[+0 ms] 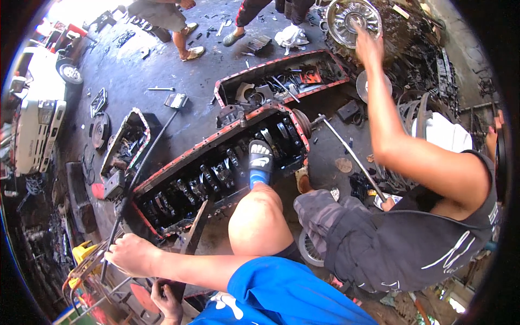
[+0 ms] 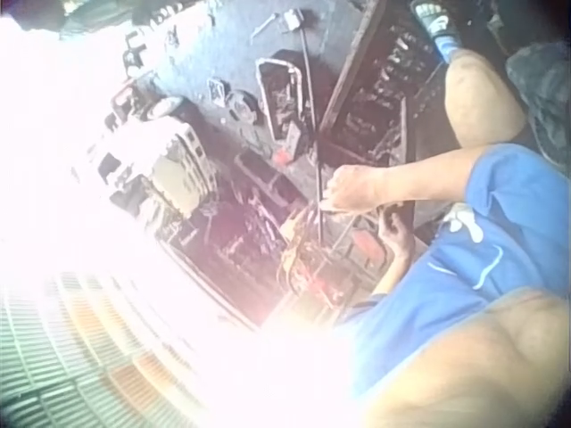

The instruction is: Inspecting and manipulating engine block internals using a wooden lever.

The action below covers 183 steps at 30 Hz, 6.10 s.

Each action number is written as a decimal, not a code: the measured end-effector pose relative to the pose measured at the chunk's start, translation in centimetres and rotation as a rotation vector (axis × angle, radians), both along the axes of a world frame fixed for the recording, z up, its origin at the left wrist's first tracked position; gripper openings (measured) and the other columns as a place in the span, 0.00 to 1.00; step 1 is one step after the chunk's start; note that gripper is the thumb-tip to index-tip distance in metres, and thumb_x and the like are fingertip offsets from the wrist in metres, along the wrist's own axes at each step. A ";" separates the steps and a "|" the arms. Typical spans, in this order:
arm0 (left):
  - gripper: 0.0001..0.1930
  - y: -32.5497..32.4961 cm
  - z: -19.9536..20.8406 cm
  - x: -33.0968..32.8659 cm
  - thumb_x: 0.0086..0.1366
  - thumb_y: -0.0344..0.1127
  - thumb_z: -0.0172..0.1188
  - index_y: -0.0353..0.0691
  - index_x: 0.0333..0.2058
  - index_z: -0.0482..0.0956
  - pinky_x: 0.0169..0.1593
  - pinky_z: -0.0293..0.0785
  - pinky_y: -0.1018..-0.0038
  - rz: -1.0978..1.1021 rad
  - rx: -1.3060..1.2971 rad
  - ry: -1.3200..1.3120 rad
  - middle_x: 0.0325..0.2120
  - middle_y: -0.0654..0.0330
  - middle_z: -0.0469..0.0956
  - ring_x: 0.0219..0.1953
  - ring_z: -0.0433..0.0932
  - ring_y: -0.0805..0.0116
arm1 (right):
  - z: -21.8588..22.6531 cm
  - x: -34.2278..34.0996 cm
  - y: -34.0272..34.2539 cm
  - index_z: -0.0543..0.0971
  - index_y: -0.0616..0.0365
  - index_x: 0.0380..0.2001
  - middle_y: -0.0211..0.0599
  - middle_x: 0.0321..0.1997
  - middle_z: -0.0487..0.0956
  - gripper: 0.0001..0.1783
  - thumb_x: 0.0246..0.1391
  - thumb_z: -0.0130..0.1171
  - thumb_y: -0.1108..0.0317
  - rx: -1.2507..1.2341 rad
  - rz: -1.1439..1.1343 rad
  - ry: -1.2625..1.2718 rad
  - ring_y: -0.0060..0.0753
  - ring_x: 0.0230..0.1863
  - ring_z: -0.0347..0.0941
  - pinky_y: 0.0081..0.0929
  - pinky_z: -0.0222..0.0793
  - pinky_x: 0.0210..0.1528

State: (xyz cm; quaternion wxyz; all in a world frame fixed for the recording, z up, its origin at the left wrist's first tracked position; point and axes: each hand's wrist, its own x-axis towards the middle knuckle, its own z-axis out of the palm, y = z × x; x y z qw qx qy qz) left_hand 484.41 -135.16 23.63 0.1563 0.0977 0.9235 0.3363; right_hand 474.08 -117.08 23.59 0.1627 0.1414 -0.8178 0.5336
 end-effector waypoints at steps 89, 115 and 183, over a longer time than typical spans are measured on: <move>0.07 1.5 2.1 -0.7 0.56 0.31 0.56 0.37 0.30 0.81 0.42 0.74 0.57 -0.191 -0.331 0.163 0.28 0.49 0.78 0.34 0.79 0.47 | 0.5 1.1 2.1 0.77 0.56 0.41 0.35 0.35 0.79 0.10 0.57 0.58 0.64 0.091 0.057 0.050 0.39 0.39 0.79 0.36 0.74 0.42; 0.07 0.9 0.9 -1.1 0.52 0.32 0.58 0.37 0.30 0.80 0.34 0.72 0.59 -0.369 -0.186 0.276 0.22 0.53 0.77 0.26 0.76 0.49 | -0.6 0.4 1.9 0.77 0.58 0.39 0.40 0.34 0.81 0.10 0.55 0.60 0.65 0.048 0.084 0.010 0.42 0.39 0.81 0.39 0.74 0.41; 0.10 0.4 4.7 -2.1 0.61 0.33 0.60 0.37 0.39 0.80 0.43 0.74 0.54 -0.464 -0.418 -0.006 0.32 0.45 0.80 0.36 0.79 0.39 | 2.3 1.8 -1.9 0.78 0.51 0.32 0.32 0.31 0.80 0.06 0.52 0.59 0.64 0.055 0.086 0.000 0.34 0.37 0.80 0.33 0.73 0.39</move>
